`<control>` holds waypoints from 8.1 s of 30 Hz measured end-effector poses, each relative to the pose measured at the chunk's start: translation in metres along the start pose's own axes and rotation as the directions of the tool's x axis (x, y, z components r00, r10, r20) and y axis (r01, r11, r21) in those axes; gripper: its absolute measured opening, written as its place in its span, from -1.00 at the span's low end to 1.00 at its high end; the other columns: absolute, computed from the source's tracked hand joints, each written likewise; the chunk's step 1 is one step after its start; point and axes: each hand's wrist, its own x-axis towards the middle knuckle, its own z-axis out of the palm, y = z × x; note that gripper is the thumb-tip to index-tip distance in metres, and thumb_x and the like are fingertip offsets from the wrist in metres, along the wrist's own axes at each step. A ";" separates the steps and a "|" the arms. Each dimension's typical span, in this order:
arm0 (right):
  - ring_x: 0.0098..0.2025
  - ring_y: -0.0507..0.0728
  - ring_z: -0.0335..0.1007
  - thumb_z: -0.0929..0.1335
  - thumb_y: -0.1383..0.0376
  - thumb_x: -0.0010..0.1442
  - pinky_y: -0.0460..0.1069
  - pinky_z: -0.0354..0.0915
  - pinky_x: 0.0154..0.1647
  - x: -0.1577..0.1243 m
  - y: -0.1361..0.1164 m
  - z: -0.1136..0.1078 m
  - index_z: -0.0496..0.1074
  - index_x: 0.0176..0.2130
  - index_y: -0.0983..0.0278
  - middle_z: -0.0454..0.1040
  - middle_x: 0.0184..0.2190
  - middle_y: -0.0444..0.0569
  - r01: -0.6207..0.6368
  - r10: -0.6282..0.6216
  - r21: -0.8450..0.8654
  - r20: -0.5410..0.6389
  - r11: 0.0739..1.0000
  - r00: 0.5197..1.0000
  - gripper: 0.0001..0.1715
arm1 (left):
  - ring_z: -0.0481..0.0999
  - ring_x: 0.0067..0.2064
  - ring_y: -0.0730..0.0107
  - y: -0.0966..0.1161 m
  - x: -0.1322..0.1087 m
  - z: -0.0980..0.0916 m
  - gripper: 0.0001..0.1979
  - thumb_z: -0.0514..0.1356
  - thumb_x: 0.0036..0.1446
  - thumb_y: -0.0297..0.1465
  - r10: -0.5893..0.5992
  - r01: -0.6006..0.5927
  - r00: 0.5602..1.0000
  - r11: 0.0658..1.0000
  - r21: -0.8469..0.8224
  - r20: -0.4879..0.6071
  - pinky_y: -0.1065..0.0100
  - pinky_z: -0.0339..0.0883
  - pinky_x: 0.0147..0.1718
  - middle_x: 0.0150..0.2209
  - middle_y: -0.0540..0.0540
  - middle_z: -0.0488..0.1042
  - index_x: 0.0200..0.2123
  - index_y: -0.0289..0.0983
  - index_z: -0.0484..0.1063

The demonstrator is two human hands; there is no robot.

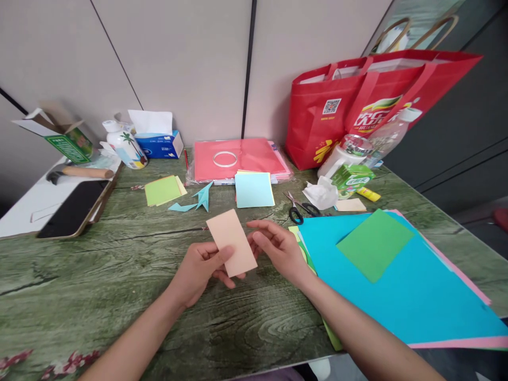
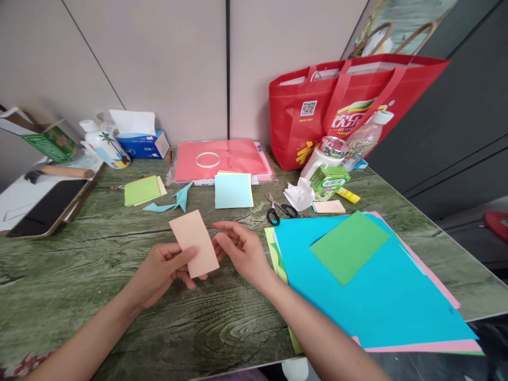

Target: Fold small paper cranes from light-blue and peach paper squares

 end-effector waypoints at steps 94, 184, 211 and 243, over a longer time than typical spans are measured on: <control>-0.62 -0.05 0.24 0.48 0.27 -0.17 -0.17 0.19 -0.70 -0.005 0.003 0.001 0.33 -0.35 0.26 0.37 -0.60 -0.22 -0.293 0.287 0.043 0.106 0.955 0.952 -0.64 | 0.56 -0.30 0.18 0.014 0.000 -0.013 -0.74 0.30 -0.08 -0.28 0.123 -0.173 0.941 0.975 -0.138 -0.314 0.33 0.45 -0.41 -0.28 -0.21 0.59 -0.34 -0.35 0.55; -0.49 -0.04 0.01 0.44 0.07 -0.06 -0.11 0.00 -0.49 -0.014 -0.006 0.005 0.32 -0.32 0.32 0.18 -0.53 -0.19 -0.271 0.285 -0.096 0.438 0.958 0.853 -0.57 | 0.49 -0.68 0.34 0.021 -0.012 -0.010 -0.77 0.24 -0.01 -0.32 0.101 -0.080 0.984 0.987 0.141 -0.145 0.42 0.41 -0.69 -0.69 -0.11 0.52 -0.43 -0.42 0.53; -0.62 -0.06 0.17 0.46 0.01 -0.15 -0.13 0.17 -0.60 -0.015 -0.006 0.008 0.34 -0.41 0.31 0.26 -0.62 -0.22 -0.294 0.314 -0.111 0.368 0.949 0.875 -0.53 | 0.49 -0.68 0.32 0.021 -0.012 -0.009 -0.74 0.25 -0.04 -0.30 0.089 -0.068 0.983 0.989 0.131 -0.159 0.42 0.39 -0.70 -0.69 -0.14 0.51 -0.44 -0.43 0.53; -0.53 -0.07 0.06 0.47 0.14 -0.09 -0.13 0.06 -0.52 -0.016 -0.003 0.009 0.35 -0.30 0.31 0.24 -0.50 -0.19 -0.285 0.276 -0.033 0.381 0.958 0.882 -0.58 | 0.48 -0.67 0.39 0.016 -0.011 -0.005 -0.77 0.23 0.00 -0.31 0.016 -0.015 0.999 0.999 0.047 -0.039 0.47 0.36 -0.72 -0.60 -0.11 0.53 -0.48 -0.39 0.50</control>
